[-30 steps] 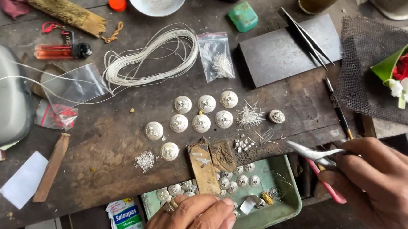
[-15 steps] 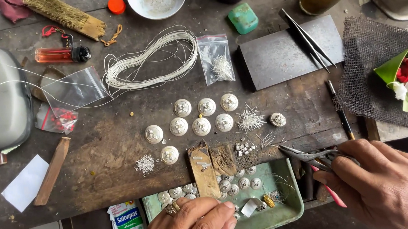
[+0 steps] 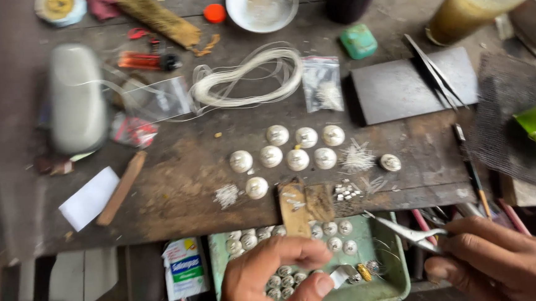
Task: Trimming and bending small metal components for jewelry pieces using pliers at a workbench.
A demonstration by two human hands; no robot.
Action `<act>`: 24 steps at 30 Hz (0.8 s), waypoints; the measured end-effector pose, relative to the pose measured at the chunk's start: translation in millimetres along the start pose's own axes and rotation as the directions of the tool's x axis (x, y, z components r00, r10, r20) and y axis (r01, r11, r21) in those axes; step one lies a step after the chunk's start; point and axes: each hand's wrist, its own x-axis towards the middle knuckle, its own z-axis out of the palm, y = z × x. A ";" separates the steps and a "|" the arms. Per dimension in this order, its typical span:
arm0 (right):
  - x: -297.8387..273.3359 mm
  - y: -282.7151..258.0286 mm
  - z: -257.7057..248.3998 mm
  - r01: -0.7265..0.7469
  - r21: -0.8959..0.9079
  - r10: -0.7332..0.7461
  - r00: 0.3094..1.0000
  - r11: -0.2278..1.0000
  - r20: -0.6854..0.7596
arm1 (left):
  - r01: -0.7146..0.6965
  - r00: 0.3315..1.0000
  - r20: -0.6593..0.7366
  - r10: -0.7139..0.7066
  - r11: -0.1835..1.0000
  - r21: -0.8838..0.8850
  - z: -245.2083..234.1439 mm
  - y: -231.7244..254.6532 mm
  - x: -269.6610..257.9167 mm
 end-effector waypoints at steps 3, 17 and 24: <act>1.7 -7.2 17.0 0.120 0.060 -0.118 0.993 0.991 -0.029 | 0.287 0.958 0.089 -0.273 0.898 -0.334 -8.5 2.5 -1.9; 21.3 -42.9 52.8 0.270 0.144 -0.261 0.962 0.952 -0.081 | 0.139 0.984 0.000 -0.180 0.758 -0.637 -22.0 -9.0 -1.2; 13.2 -76.4 51.9 0.056 0.273 0.000 0.979 0.960 -0.203 | 0.265 0.964 0.148 -0.220 0.792 -0.550 -20.9 -0.4 -0.3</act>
